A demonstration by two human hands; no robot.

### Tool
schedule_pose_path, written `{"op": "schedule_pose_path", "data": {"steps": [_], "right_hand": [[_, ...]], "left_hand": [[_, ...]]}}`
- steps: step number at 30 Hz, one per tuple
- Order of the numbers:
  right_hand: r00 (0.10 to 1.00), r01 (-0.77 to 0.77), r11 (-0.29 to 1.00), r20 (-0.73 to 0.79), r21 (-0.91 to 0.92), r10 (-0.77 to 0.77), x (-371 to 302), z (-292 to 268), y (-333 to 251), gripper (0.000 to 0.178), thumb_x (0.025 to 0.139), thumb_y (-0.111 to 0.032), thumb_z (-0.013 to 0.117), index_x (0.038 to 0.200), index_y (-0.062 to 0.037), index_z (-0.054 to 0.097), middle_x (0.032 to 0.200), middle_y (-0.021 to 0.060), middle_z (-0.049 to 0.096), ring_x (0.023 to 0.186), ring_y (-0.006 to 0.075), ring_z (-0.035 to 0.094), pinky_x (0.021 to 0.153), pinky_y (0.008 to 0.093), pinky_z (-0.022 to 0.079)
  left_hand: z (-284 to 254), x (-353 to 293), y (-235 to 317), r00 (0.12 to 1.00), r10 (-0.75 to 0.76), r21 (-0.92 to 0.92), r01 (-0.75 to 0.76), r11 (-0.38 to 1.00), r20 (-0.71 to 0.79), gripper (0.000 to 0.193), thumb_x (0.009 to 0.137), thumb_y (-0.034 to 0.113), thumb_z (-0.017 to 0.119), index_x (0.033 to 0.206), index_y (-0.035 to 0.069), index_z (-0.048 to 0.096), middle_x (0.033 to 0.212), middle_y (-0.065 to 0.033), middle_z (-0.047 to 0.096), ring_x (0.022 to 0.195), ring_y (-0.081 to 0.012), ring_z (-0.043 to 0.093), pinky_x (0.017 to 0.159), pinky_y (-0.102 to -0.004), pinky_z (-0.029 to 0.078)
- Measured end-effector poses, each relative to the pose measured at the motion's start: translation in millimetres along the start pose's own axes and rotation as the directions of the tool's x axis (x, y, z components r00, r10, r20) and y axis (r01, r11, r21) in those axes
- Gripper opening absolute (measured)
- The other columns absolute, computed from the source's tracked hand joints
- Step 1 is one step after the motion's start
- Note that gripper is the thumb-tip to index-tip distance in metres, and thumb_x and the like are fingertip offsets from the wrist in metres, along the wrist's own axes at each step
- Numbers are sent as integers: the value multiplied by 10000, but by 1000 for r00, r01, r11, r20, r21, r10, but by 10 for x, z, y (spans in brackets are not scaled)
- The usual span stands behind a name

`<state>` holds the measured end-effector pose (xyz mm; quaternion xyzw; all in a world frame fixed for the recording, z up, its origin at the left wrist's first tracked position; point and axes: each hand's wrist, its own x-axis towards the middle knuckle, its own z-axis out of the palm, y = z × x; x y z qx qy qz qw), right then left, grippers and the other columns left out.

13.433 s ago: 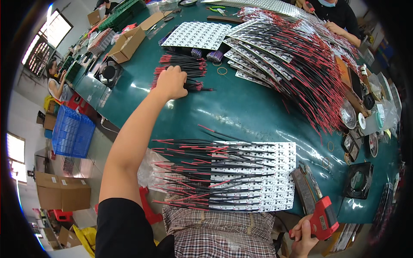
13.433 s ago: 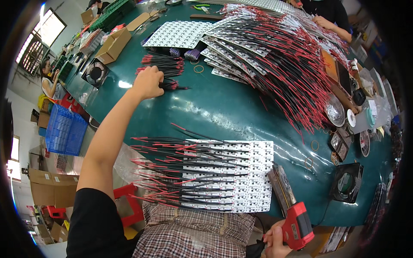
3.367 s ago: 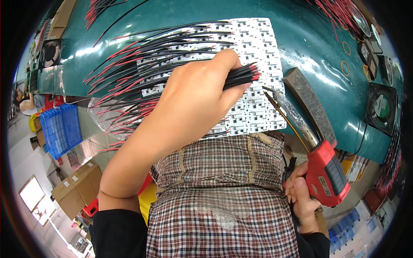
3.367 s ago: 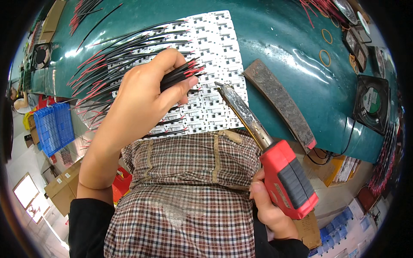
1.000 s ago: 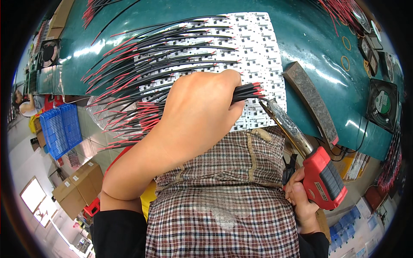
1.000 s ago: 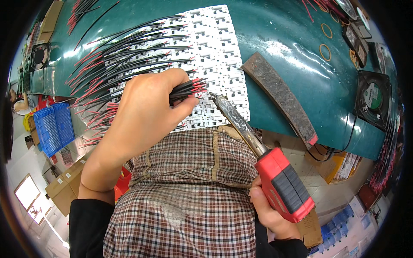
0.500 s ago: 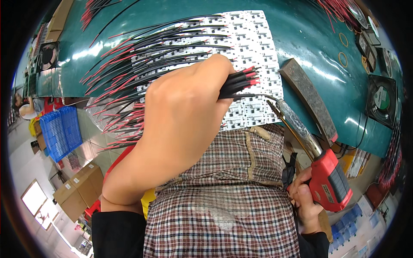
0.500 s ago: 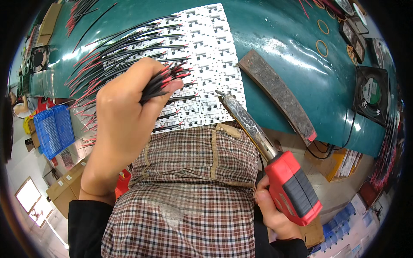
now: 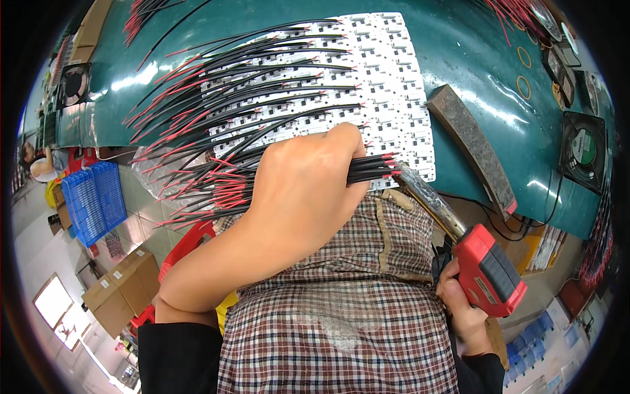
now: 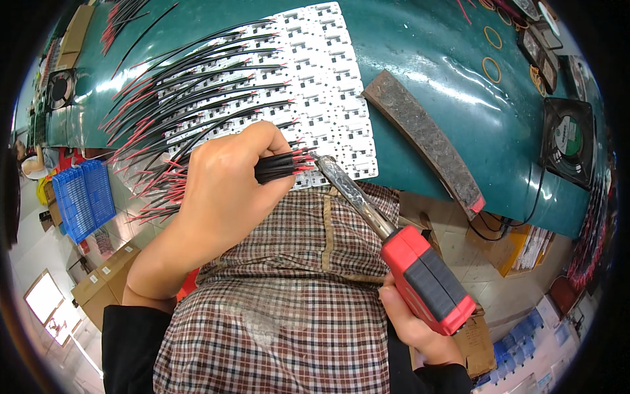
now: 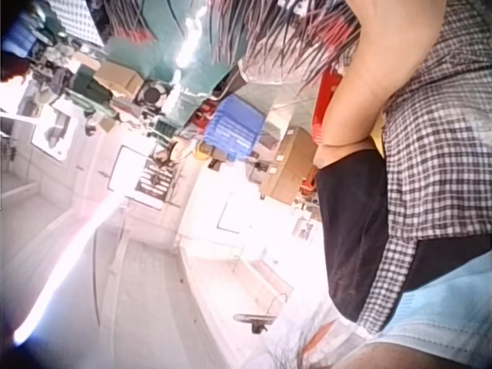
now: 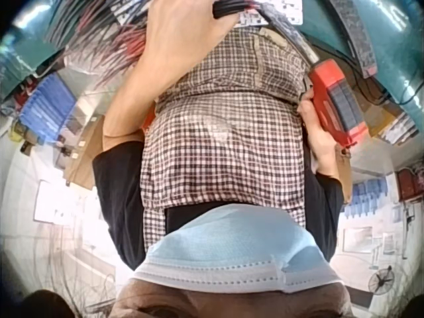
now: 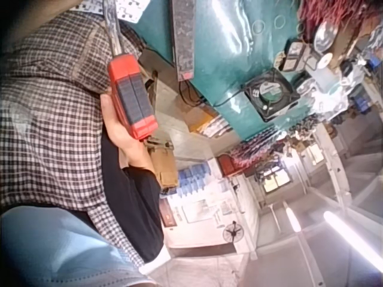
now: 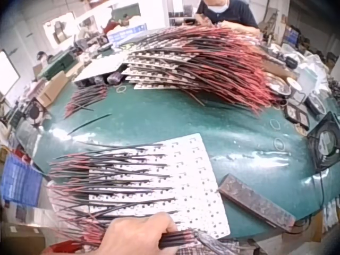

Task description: The person strips the ends of wire bundles using a handheld heated tool, places a panel of circuit boards onto the table, and attaches individual wires to the boards using the tool.

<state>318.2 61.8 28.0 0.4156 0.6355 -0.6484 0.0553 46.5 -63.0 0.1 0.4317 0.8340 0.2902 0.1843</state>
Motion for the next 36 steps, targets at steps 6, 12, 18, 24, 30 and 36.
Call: {"op": "schedule_pose_path", "data": {"steps": [6,12,18,24,30,36], "right_hand": [[997,77,997,24,1,-77,114,65,-51,137,881,-116,676,949,-36,588,801,41,569,721,135,537,657,289,452],[998,56,998,-8,-15,-56,119,87,-134,199,878,-187,669,875,-46,528,727,51,509,645,130,490,594,266,424],[997,16,999,-74,47,-12,50,130,-165,235,879,-193,678,966,-28,537,739,48,512,649,130,499,603,272,435],[997,57,998,-51,-3,-57,51,80,-29,244,874,-197,691,958,-25,538,740,45,510,652,136,504,605,277,438],[998,59,998,35,22,-60,65,6,-110,139,873,-52,688,1003,-25,649,859,30,628,779,134,576,692,308,468],[997,73,997,-38,11,-73,44,46,-100,177,866,-156,696,927,-45,572,774,42,567,666,121,510,601,271,416]], "left_hand": [[19,-8,1,999,6,1,-6,1000,-31,154,716,25,729,810,37,608,668,-102,637,597,-273,649,545,-356,491],[25,-2,9,999,-17,-12,16,1000,-35,162,713,26,738,805,35,606,666,-107,634,598,-277,649,547,-356,493],[15,23,12,999,21,36,-20,999,-43,153,728,59,746,811,36,619,663,-112,635,590,-293,642,546,-374,489],[-15,78,-33,1000,24,16,-24,1000,3,151,765,112,749,792,19,632,658,-132,634,578,-309,630,541,-378,482],[-43,119,-31,998,40,34,-41,999,43,155,769,121,745,775,14,633,637,-138,623,573,-320,624,540,-382,478],[-30,113,-6,999,20,41,-21,999,42,164,766,120,747,753,11,624,642,-144,625,580,-324,627,543,-386,480]]}}
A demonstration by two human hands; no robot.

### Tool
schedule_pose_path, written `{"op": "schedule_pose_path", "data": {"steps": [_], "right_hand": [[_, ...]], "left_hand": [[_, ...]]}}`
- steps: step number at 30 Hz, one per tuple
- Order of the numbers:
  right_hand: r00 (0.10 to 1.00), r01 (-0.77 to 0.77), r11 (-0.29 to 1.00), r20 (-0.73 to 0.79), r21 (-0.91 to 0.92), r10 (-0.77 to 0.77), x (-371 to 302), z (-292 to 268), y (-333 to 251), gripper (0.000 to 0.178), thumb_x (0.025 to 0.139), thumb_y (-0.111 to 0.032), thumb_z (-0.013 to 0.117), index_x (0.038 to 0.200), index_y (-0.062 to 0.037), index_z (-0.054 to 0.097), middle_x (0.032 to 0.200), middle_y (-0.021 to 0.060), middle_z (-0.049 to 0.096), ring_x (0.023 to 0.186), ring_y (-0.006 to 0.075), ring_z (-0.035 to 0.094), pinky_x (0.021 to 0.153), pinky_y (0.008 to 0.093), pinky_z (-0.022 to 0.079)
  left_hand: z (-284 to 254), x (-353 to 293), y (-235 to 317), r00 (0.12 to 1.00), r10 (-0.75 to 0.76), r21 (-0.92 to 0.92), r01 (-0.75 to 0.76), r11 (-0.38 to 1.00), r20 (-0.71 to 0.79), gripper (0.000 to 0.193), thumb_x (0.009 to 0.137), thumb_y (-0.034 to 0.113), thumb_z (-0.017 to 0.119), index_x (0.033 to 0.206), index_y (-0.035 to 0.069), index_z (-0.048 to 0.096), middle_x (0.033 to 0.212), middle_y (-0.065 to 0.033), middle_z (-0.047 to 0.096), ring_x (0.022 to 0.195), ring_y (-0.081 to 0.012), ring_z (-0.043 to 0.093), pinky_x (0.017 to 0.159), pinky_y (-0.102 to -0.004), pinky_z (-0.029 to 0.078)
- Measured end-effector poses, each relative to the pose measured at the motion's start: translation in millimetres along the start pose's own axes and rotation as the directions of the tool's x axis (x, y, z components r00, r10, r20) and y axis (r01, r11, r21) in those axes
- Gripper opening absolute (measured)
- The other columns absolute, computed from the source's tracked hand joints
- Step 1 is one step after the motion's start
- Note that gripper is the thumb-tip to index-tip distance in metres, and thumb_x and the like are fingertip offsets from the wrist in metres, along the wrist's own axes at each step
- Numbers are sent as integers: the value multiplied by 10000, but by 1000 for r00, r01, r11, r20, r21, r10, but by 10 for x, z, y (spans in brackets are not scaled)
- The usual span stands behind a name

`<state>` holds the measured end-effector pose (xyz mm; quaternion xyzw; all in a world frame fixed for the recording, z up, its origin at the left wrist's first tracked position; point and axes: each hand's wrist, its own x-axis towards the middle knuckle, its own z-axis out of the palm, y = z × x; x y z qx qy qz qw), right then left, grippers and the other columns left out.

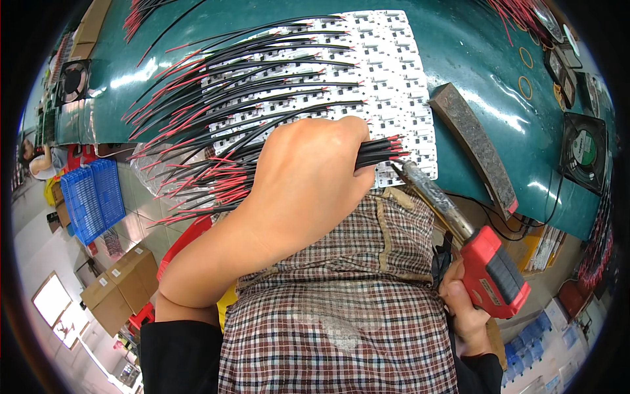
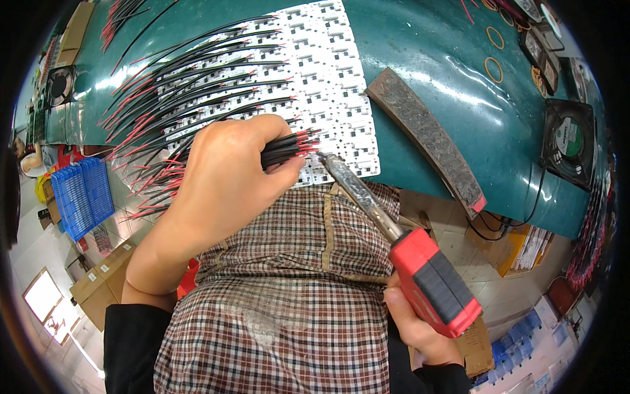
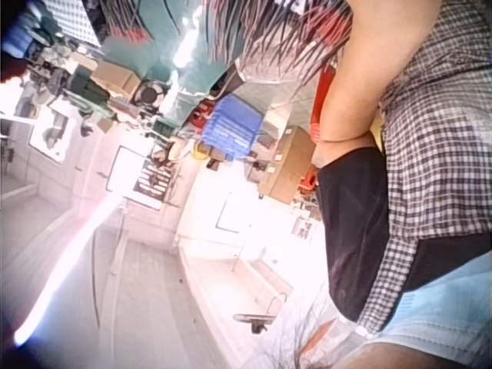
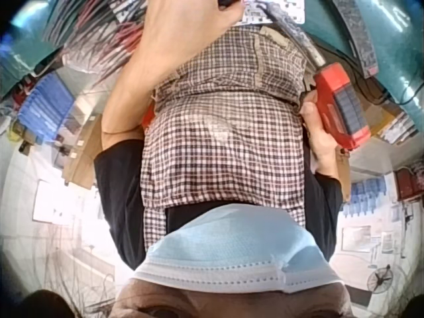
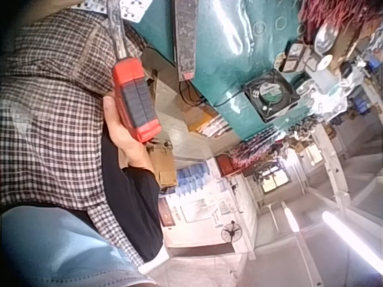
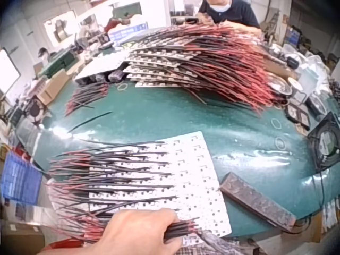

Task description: The person strips the ends of wire bundles using a handheld heated tool, places a panel of circuit boards onto the table, and attaches individual wires to the boards using the tool.

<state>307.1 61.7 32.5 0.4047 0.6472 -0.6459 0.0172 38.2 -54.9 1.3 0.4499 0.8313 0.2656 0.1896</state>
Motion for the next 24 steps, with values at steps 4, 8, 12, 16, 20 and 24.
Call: {"op": "schedule_pose_path", "data": {"steps": [4,8,12,16,20,24], "right_hand": [[998,-38,996,-56,80,42,5,54,-60,302,853,-273,713,902,-69,495,717,63,530,570,100,441,509,231,355],[998,-2,994,-61,106,8,15,68,-20,312,862,-279,708,916,-68,486,706,56,517,552,91,428,491,225,346],[999,-28,987,-38,155,34,3,45,-43,327,871,-289,706,937,-55,487,698,48,497,503,84,399,474,230,352],[998,-8,989,-60,149,17,-17,48,-37,334,878,-290,700,959,-47,486,706,60,497,471,81,370,478,233,368],[998,-5,988,-59,157,15,-36,29,-55,338,878,-289,700,972,-45,486,713,70,503,471,82,368,483,238,378],[998,-8,987,-53,160,16,-61,19,-75,350,880,-299,697,986,-38,489,719,77,518,495,88,391,511,247,394]], "left_hand": [[10,-20,-11,1000,-7,-7,7,1000,1,174,768,120,747,767,6,616,662,-150,631,599,-331,632,548,-389,482],[-28,-27,-13,1000,-22,-130,23,991,14,177,806,120,740,853,6,613,673,-128,640,594,-260,649,556,-344,487],[-44,-26,-79,997,-40,-212,54,976,72,143,868,110,708,904,9,612,688,-104,653,587,-182,642,562,-298,486],[-115,-36,-12,996,-77,-146,84,986,52,130,887,108,693,911,5,617,717,-106,664,596,-179,643,561,-299,484],[-208,-60,60,977,46,59,-35,998,-210,144,883,110,700,931,-4,626,730,-108,663,607,-184,638,563,-300,477],[-207,-112,86,989,13,-64,-22,998,-144,140,847,77,714,932,2,631,716,-113,642,595,-217,622,563,-299,469]]}}
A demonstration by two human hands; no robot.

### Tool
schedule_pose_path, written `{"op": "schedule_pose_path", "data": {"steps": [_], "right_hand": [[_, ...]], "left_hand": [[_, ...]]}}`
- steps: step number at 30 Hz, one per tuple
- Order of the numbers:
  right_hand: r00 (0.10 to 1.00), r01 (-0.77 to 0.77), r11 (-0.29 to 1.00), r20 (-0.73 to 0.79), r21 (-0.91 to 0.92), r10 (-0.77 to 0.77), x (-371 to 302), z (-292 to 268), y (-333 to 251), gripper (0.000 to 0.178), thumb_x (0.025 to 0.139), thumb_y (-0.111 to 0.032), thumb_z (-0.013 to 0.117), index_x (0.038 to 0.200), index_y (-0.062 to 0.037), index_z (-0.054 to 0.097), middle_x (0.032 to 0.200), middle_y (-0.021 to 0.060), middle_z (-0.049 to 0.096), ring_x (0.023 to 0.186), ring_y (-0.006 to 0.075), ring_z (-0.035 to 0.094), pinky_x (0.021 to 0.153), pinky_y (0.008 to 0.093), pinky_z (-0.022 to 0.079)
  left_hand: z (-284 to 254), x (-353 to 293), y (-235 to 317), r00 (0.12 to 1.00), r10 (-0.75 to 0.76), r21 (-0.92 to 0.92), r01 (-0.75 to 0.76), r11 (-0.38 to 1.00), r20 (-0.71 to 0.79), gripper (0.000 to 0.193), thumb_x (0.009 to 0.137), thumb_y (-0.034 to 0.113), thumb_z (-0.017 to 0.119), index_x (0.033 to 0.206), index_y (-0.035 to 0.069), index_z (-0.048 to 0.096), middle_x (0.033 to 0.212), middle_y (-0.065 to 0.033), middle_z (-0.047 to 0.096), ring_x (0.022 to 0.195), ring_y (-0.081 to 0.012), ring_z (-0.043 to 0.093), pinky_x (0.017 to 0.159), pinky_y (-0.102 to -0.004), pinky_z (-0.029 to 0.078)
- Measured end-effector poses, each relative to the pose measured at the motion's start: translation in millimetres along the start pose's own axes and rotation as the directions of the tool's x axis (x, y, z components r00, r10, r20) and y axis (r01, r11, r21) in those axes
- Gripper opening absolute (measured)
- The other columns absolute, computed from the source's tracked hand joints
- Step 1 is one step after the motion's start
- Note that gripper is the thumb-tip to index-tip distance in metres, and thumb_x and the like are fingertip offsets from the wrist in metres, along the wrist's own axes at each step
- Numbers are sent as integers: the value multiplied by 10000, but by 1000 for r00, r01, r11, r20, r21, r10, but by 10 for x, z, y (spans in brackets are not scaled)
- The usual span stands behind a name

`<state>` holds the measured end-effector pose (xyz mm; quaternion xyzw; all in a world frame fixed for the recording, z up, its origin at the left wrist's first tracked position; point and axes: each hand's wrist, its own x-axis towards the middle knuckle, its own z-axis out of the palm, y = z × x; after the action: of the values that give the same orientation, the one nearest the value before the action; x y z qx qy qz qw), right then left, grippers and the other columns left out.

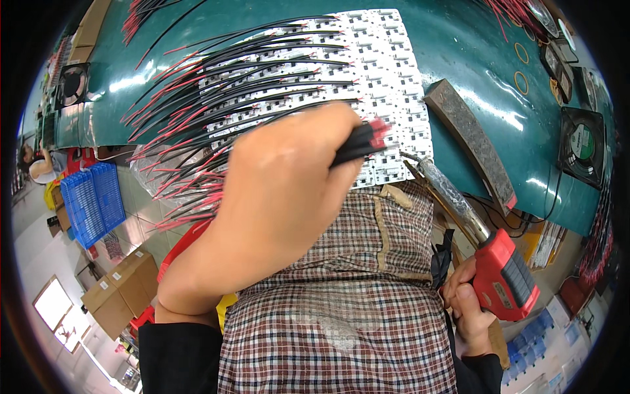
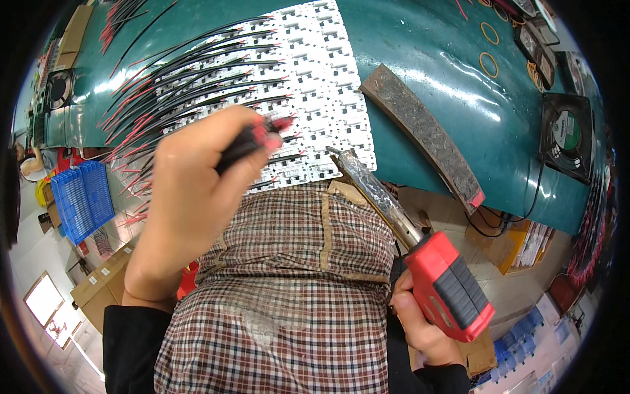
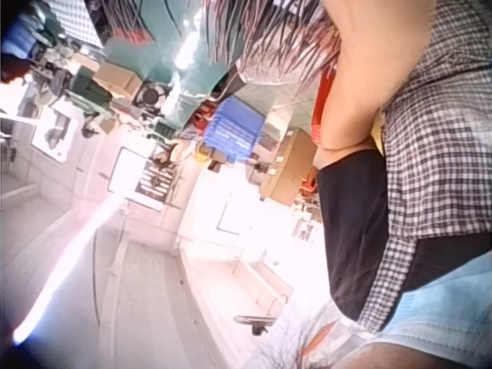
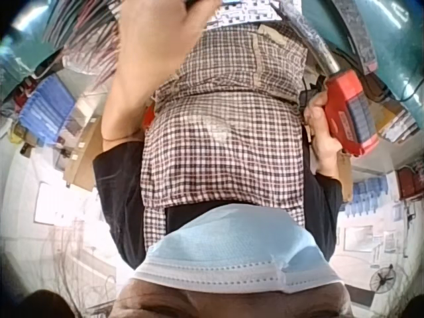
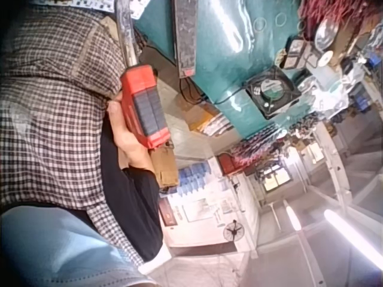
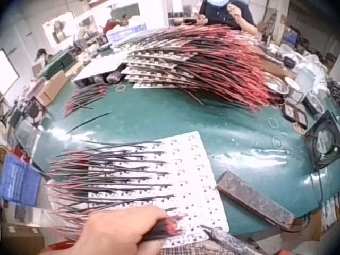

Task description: The person strips the ends of wire bundles using a handheld heated tool, places a panel of circuit boards onto the table, and attaches individual wires to the boards using the tool.

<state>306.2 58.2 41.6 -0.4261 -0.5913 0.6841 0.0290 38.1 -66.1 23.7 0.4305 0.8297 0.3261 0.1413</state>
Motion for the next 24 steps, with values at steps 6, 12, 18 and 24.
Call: {"op": "schedule_pose_path", "data": {"steps": [6,12,18,24], "right_hand": [[1000,-10,995,3,-95,11,-52,-67,53,361,871,-316,705,966,-33,504,726,83,548,582,117,473,574,255,420],[998,-58,992,-13,-115,56,-93,-91,73,411,854,-330,729,1021,-15,525,721,64,556,619,123,506,587,255,418],[992,-118,991,-61,-62,114,-124,-60,75,466,830,-321,759,1116,-27,539,722,43,557,629,114,517,583,249,402],[993,-119,986,-29,-117,116,-103,-84,133,406,838,-286,748,1086,-29,555,767,51,555,667,127,529,614,265,430]], "left_hand": [[115,-71,-18,975,-109,-135,137,981,195,150,761,-7,698,884,20,616,717,-123,631,631,-261,635,591,-318,482],[134,-116,23,989,6,-4,-5,1000,151,197,771,6,712,941,36,616,738,-139,633,688,-323,647,609,-379,492],[165,-143,43,974,-66,34,60,998,216,203,767,15,719,938,41,613,727,-131,639,673,-338,649,602,-393,492],[215,-140,12,981,-36,2,36,999,191,204,785,107,720,840,23,542,712,-151,635,652,-347,651,574,-432,505]]}}
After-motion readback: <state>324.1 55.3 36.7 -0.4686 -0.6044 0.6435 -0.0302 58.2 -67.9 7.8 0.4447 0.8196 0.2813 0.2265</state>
